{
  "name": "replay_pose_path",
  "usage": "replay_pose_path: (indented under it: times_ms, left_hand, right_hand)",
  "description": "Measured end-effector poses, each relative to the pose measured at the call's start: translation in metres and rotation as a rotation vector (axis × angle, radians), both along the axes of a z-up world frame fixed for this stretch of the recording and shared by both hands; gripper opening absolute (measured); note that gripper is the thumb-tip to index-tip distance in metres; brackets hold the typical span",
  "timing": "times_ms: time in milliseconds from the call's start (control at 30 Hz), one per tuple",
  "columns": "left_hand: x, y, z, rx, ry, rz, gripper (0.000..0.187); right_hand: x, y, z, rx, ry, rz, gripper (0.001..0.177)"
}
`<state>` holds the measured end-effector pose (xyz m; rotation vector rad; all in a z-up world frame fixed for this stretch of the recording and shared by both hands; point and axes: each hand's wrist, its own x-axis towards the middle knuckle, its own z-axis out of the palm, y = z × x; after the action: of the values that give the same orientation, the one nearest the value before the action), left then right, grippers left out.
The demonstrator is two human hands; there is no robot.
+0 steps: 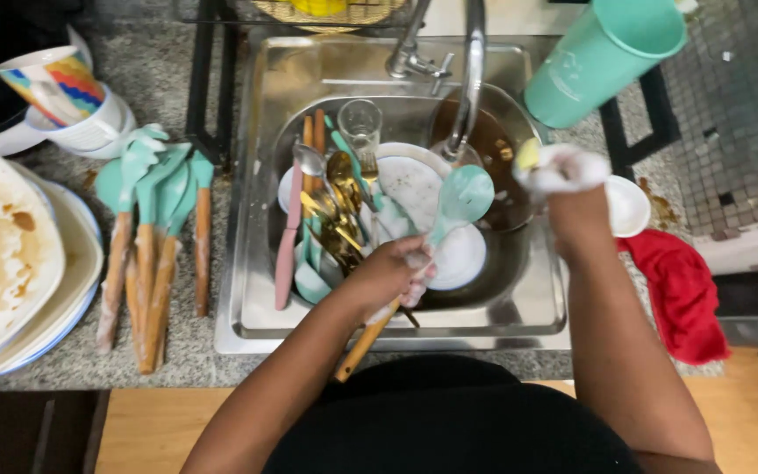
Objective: Washing various kitchen utensils and dishes in a sink using a sponge and soap.
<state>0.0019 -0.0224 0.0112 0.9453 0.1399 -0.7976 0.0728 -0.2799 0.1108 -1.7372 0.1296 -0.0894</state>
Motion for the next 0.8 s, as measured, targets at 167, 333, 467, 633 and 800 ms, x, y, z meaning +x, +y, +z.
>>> replay_pose_path:
  times_ms: [167, 333, 467, 633, 800]
  left_hand:
    - [-0.004, -0.024, 0.032, 0.122, -0.187, -0.071, 0.049]
    - [0.0, -0.039, 0.033, 0.164, -0.173, -0.096, 0.052]
    - [0.001, -0.044, 0.018, 0.144, -0.177, -0.046, 0.052]
    - [-0.002, -0.039, 0.012, 0.085, -0.144, -0.017, 0.05]
    - [0.002, -0.027, 0.014, 0.046, -0.092, -0.005, 0.047]
  right_hand:
    - [-0.011, -0.085, -0.004, -0.245, -0.107, -0.197, 0.014]
    - [0.011, -0.135, -0.06, -1.029, 0.011, -0.375, 0.031]
    - [0.01, -0.143, -0.089, -1.318, 0.201, -0.275, 0.036]
    - [0.009, -0.135, -0.083, -1.204, 0.184, -0.222, 0.034]
    - [0.006, -0.122, -0.034, -0.312, -0.025, -0.26, 0.019]
